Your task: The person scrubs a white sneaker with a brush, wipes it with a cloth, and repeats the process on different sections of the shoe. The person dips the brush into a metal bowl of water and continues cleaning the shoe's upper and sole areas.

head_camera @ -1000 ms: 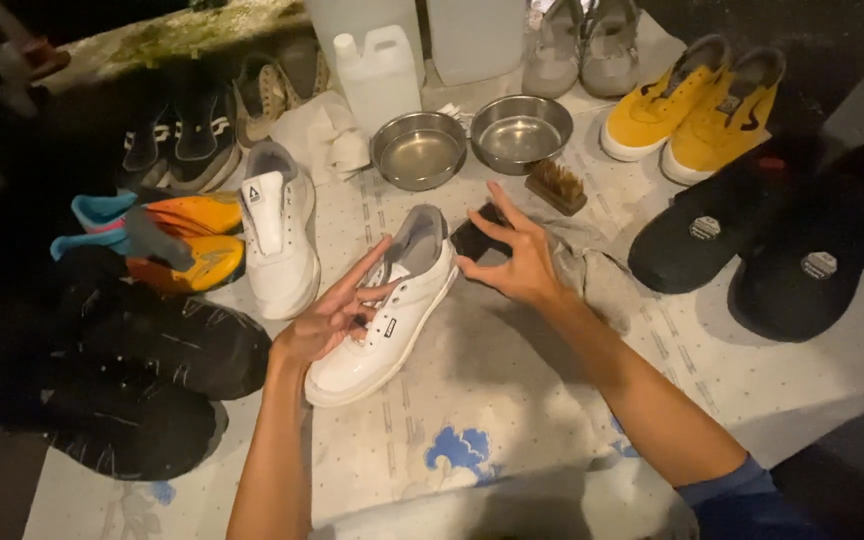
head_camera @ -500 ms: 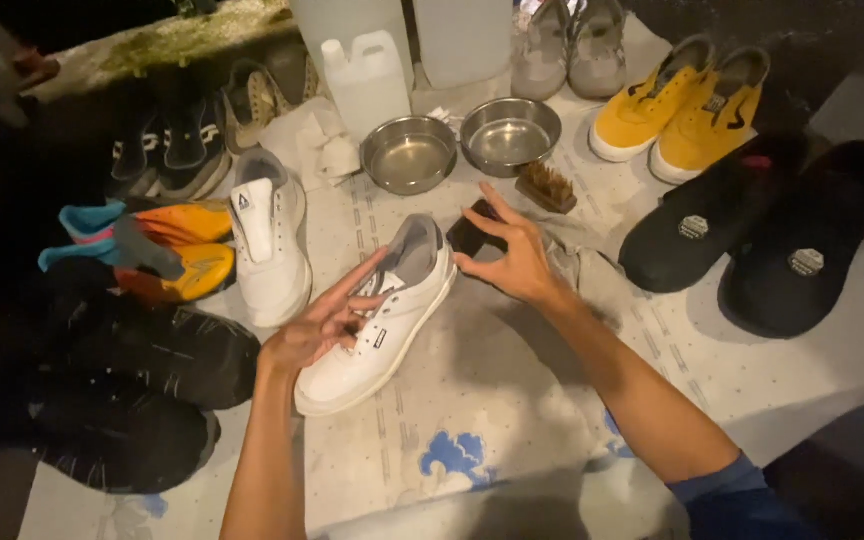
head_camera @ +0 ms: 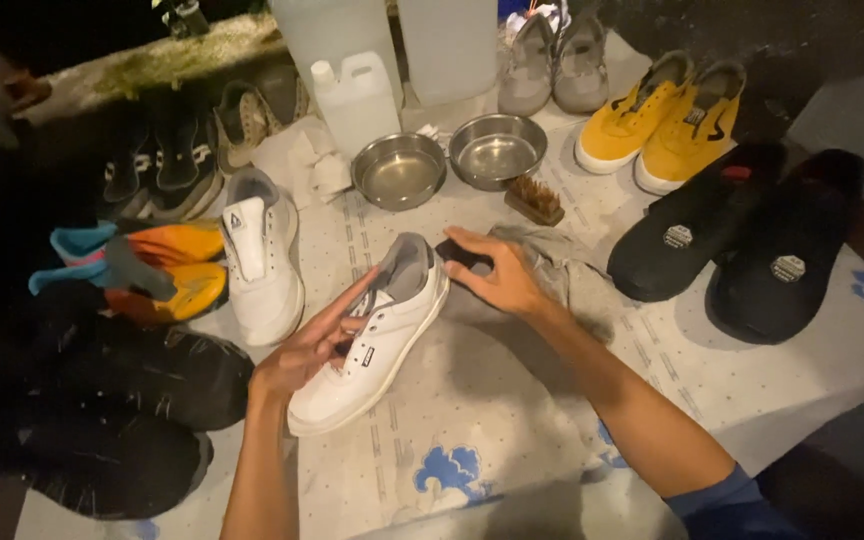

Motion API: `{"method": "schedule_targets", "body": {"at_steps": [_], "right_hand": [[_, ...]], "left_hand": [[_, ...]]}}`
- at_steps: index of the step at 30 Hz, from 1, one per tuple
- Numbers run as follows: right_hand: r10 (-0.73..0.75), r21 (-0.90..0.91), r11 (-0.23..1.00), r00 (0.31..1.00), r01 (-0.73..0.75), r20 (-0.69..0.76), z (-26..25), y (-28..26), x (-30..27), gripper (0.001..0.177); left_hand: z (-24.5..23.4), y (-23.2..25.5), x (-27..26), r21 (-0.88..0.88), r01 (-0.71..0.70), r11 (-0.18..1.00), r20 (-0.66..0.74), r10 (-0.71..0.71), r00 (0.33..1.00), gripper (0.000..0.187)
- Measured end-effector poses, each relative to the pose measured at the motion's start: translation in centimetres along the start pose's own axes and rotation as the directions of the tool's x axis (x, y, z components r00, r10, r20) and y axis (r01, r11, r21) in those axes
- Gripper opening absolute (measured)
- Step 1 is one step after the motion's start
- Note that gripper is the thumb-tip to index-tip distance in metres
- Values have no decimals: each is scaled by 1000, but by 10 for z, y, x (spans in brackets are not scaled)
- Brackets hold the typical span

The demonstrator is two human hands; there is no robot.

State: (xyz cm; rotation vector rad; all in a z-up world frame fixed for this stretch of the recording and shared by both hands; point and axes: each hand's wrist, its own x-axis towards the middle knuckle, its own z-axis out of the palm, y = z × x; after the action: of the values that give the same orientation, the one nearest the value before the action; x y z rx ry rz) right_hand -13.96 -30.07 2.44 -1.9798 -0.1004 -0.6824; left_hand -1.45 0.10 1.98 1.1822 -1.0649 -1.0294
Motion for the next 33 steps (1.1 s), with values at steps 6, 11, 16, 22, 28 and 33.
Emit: {"method": "schedule_targets", "body": {"at_steps": [6, 11, 16, 22, 28, 33], "right_hand": [[294, 159, 937, 947, -312, 128, -8, -36, 3, 52], [339, 91, 936, 940, -341, 39, 3, -22, 8, 43], [412, -83, 910, 907, -406, 90, 0, -20, 1, 53], [380, -108, 925, 881, -364, 281, -19, -38, 3, 61], [354, -72, 934, 934, -350, 44, -7, -40, 0, 47], [264, -85, 959, 961, -271, -82, 0, -23, -12, 36]], "left_hand": [[-5, -10, 1, 5, 39, 999, -44, -39, 998, 127], [-6, -17, 0, -20, 24, 999, -37, -25, 999, 124], [-4, -12, -1, 2, 52, 999, -61, -52, 997, 128], [-10, -17, -5, 1, 77, 997, -64, -77, 995, 130], [-17, -27, -4, -8, 51, 999, -47, -51, 998, 134], [-15, -26, -6, 22, 30, 999, -45, -29, 999, 127]]}}
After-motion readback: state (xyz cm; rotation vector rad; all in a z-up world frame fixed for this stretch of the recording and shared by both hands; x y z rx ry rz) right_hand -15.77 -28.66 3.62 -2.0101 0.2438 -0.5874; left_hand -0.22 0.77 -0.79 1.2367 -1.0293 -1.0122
